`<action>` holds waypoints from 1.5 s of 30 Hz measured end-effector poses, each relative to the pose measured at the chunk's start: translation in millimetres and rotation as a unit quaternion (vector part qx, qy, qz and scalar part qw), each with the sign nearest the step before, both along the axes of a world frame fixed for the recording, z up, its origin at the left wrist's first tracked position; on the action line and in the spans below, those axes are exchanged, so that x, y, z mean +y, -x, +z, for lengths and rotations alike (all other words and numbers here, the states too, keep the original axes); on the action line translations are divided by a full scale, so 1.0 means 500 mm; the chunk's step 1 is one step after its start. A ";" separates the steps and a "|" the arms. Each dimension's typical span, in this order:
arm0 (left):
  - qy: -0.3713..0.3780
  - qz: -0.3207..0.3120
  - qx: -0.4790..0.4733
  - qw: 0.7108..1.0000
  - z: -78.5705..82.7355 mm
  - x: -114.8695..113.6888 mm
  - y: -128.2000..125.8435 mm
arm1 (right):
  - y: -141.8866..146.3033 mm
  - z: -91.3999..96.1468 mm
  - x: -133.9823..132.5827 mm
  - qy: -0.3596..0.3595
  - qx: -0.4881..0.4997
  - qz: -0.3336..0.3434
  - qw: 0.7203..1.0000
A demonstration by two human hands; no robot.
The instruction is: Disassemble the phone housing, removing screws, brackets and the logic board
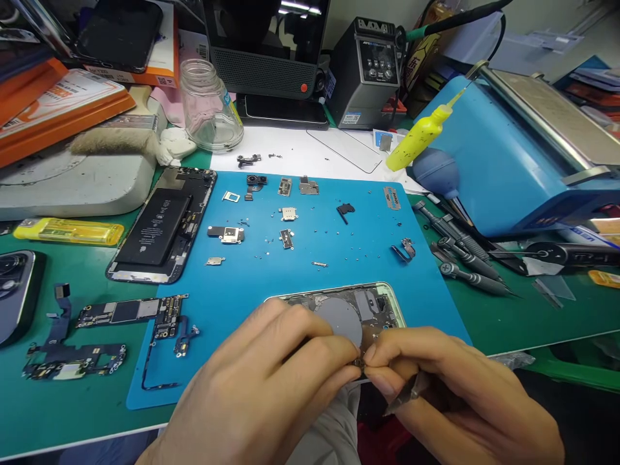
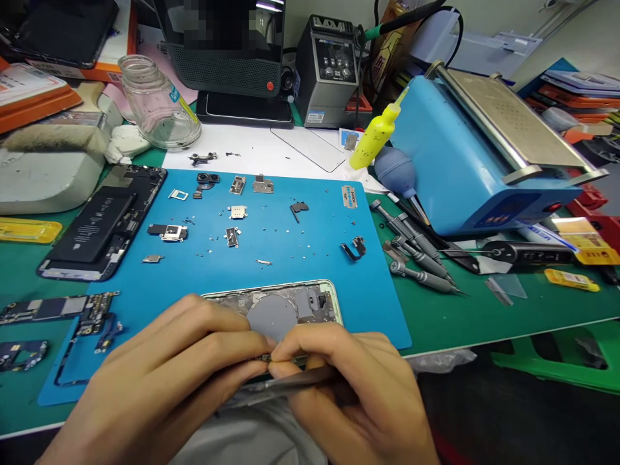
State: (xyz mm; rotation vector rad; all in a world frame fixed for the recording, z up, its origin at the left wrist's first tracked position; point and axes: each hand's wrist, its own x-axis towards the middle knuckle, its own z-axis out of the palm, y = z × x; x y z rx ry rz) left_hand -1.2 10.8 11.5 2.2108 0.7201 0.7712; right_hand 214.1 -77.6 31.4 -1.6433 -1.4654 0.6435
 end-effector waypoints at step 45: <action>-0.034 0.029 0.000 0.999 -0.006 -0.014 0.002 | -0.036 -0.005 0.031 -0.119 -0.148 0.153 0.970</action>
